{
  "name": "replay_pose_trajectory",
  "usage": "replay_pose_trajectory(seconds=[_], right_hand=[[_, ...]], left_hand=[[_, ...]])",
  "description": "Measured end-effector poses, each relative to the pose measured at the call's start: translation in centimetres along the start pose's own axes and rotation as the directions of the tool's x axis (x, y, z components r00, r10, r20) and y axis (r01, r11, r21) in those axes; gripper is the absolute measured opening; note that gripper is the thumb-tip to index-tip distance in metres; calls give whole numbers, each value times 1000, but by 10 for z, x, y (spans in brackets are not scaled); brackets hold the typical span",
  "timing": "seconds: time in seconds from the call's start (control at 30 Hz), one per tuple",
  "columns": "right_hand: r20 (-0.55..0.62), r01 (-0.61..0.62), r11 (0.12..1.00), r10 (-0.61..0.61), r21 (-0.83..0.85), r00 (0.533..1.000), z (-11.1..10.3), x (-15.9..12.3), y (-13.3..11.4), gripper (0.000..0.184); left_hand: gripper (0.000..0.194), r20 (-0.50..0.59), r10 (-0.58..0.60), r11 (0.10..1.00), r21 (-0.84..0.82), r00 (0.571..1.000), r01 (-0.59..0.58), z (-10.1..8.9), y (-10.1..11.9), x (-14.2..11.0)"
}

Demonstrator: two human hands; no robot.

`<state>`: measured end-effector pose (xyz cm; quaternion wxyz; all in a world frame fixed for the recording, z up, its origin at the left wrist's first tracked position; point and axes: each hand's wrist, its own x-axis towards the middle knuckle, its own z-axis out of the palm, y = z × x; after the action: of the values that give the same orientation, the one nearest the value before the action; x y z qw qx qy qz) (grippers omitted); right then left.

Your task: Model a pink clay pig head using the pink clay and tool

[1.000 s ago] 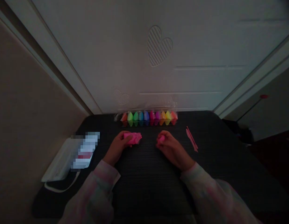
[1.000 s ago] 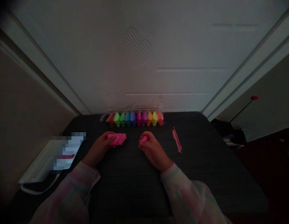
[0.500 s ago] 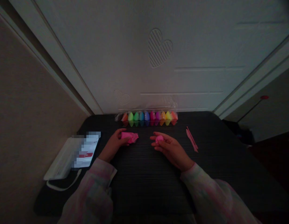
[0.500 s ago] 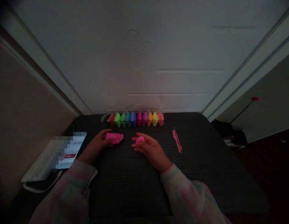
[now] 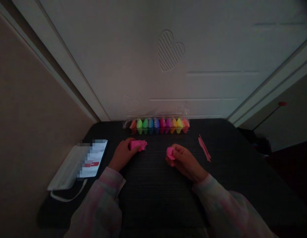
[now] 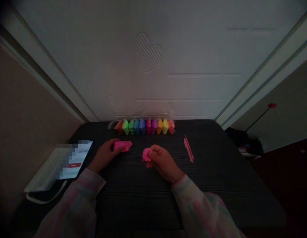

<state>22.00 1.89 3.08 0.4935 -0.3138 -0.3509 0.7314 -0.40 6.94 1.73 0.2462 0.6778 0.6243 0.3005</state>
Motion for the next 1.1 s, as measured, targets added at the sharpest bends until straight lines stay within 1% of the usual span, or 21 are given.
replay_pose_trajectory(seconds=[0.1,0.17,0.23,0.27,0.3,0.33,0.37,0.4,0.43,0.47,0.5,0.57,0.67,0.73,0.8,0.9,0.97,1.03,1.1], right_hand=[[-6,29,1000,-29,-5,1000,-1,1,2,29],[-33,47,998,-48,-41,998,-2,2,3,32],[-87,73,991,-84,-116,993,-2,3,3,31],[-111,88,980,-109,-178,988,-3,4,3,29],[-125,98,962,-133,-257,983,-3,5,3,27],[-126,104,933,-156,-344,980,-3,6,3,24],[-117,108,896,-173,-431,978,-2,6,4,20],[-96,112,856,-184,-505,978,-2,7,5,17],[-73,119,820,-191,-559,979,-2,7,7,15],[-54,125,799,-193,-589,980,-1,8,8,14],[-44,132,796,-195,-591,980,-1,8,10,13],[-51,138,833,-195,-535,979,0,8,15,15],[-66,129,887,-175,-443,982,2,8,20,21],[-23,128,882,-156,-454,988,4,7,22,21],[7,134,851,-152,-508,988,5,7,24,22],[-8,143,793,-183,-593,983,5,6,26,21],[-31,139,766,-203,-628,979,4,7,25,17],[-42,146,755,-223,-640,974,4,8,22,16],[-53,167,753,-259,-637,965,2,9,20,16]], left_hand=[[36,0,75,997,14,997,-75,1,-7,3],[35,-42,105,994,-5,994,-105,1,-8,3],[33,-126,127,990,-43,984,-133,2,-2,0],[32,-157,132,986,-83,979,-146,3,3,-3],[33,-164,129,977,-145,978,-154,5,9,-7],[33,-140,125,960,-232,982,-155,8,17,-12],[37,-49,125,935,-327,991,-134,11,25,-18],[42,64,134,900,-426,989,-94,15,32,-23],[48,185,152,863,-504,971,-39,20,38,-28],[49,249,164,835,-550,954,0,24,44,-32],[45,267,162,812,-583,950,25,28,48,-35],[36,280,109,778,-622,954,94,33,52,-38],[23,302,29,749,-638,953,179,33,52,-37],[14,301,7,733,-650,954,200,31,52,-35],[7,285,-10,707,-675,958,209,31,52,-35],[11,264,-33,668,-712,964,218,34,52,-34],[15,285,-37,633,-735,958,244,37,50,-33],[17,324,-41,564,-773,945,290,39,47,-32],[19,369,-46,466,-814,928,346,40,45,-32]])
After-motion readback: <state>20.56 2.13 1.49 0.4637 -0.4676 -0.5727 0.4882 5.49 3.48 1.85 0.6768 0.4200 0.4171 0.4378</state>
